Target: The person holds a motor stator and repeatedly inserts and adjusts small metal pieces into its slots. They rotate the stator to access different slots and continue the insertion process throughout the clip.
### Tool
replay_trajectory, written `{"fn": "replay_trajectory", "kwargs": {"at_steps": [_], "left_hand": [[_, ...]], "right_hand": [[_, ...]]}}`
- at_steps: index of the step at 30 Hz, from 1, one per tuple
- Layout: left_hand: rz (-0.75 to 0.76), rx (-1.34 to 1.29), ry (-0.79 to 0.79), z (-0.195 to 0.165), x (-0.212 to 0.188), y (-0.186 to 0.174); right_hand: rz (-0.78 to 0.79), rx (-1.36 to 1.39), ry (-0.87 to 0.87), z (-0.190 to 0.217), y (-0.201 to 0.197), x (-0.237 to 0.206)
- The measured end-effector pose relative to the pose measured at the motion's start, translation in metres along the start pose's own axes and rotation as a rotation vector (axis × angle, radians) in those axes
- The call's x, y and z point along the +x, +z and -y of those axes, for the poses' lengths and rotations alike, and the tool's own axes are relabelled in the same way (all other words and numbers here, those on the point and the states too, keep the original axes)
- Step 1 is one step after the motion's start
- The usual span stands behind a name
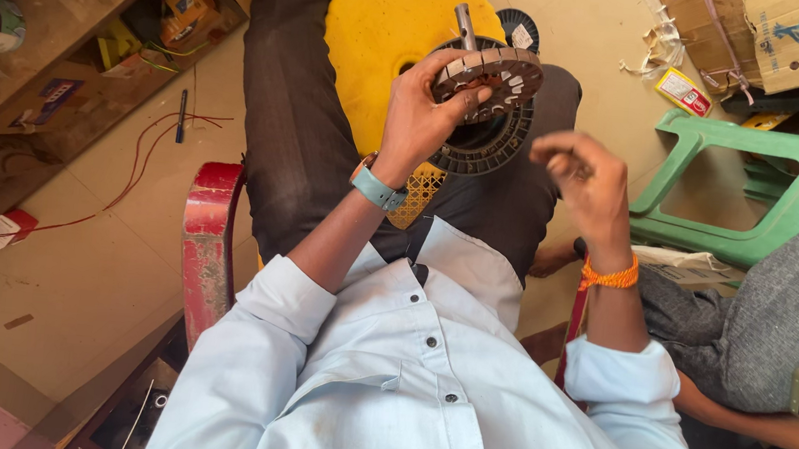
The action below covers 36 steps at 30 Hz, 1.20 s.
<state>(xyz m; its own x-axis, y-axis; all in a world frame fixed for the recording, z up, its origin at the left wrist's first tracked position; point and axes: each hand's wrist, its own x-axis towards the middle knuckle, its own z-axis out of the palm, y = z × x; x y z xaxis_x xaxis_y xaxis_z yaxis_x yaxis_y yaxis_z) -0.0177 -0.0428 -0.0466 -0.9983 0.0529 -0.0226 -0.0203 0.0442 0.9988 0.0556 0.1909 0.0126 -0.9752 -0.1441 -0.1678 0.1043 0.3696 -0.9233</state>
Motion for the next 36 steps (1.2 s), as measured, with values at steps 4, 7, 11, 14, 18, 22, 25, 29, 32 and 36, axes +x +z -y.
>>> {"fn": "replay_trajectory", "kwargs": {"at_steps": [4, 7, 11, 14, 18, 22, 25, 29, 32, 36], "left_hand": [[0.047, -0.167, -0.054, 0.006, -0.001, 0.0], [0.086, -0.296, -0.086, 0.009, -0.004, -0.001], [0.103, -0.483, -0.167, 0.015, -0.001, -0.007], [0.145, -0.461, -0.135, 0.017, 0.001, -0.009], [0.044, -0.162, -0.097, 0.013, -0.004, 0.002], [0.173, -0.306, -0.105, 0.002, 0.0, -0.004], [0.265, -0.29, -0.052, -0.006, 0.003, -0.017], [0.075, -0.019, 0.157, -0.013, -0.002, -0.007], [0.0, 0.039, 0.122, -0.012, -0.004, -0.004], [-0.043, 0.047, 0.124, -0.011, -0.008, -0.001]], "right_hand": [[0.037, 0.248, 0.01, -0.005, 0.031, 0.028], [-0.097, 0.071, -0.046, -0.006, 0.065, 0.031], [-0.176, 0.168, 0.073, -0.001, 0.081, 0.018], [-0.182, 0.237, 0.259, 0.006, 0.073, 0.003], [-0.224, 0.05, 0.016, 0.018, 0.055, -0.008], [-0.228, -0.249, -0.084, 0.025, 0.048, -0.003], [-0.207, -0.324, -0.188, 0.025, 0.054, 0.002], [-0.187, -0.305, -0.24, 0.022, 0.066, -0.001], [-0.277, -0.344, -0.121, 0.022, 0.051, -0.005], [-0.291, -0.26, 0.046, 0.026, 0.02, 0.013]]}}
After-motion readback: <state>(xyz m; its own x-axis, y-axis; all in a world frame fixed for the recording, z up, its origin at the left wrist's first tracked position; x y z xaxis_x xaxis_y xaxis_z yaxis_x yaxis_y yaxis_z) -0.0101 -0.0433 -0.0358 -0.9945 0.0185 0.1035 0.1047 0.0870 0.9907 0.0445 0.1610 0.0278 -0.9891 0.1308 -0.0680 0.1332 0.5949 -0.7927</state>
